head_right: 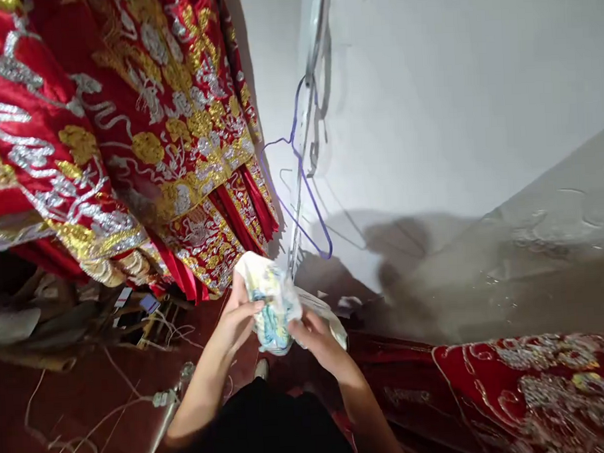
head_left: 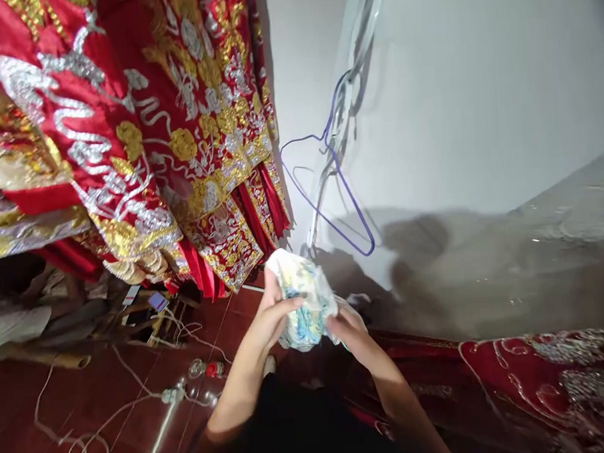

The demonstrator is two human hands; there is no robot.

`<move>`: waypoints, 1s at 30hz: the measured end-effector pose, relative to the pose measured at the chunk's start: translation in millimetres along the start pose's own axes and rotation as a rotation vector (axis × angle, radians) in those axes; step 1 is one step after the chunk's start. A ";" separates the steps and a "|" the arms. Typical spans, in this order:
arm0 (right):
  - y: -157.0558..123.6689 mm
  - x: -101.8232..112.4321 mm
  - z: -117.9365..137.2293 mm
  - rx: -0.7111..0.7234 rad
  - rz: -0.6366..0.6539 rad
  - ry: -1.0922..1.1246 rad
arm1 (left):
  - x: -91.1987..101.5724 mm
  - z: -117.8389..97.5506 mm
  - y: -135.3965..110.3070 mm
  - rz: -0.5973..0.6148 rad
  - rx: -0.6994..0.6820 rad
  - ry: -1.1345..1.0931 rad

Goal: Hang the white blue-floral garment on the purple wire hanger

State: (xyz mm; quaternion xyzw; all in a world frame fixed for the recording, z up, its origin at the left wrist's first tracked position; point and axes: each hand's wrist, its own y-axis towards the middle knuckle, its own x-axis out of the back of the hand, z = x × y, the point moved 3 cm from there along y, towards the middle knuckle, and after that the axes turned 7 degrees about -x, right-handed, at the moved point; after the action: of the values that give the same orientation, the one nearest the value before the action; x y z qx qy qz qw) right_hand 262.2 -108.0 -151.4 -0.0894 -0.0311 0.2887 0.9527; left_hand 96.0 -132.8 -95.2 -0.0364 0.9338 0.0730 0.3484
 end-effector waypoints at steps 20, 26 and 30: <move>-10.3 6.5 64.3 -0.003 -0.359 -0.267 | 133.5 -84.5 88.8 -0.245 0.026 0.301; -0.6 -37.3 103.8 0.107 0.047 -0.298 | 123.5 -63.6 70.5 0.183 0.066 1.027; 10.9 -52.7 112.6 0.145 0.135 -0.416 | 75.6 -55.1 51.9 0.614 0.043 0.889</move>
State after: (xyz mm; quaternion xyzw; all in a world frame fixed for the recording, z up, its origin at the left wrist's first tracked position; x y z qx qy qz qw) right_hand 200.0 -111.2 -43.3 0.0387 -0.2001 0.3652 0.9083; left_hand -2.8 -91.8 -98.0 0.2181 0.9602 0.1298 -0.1168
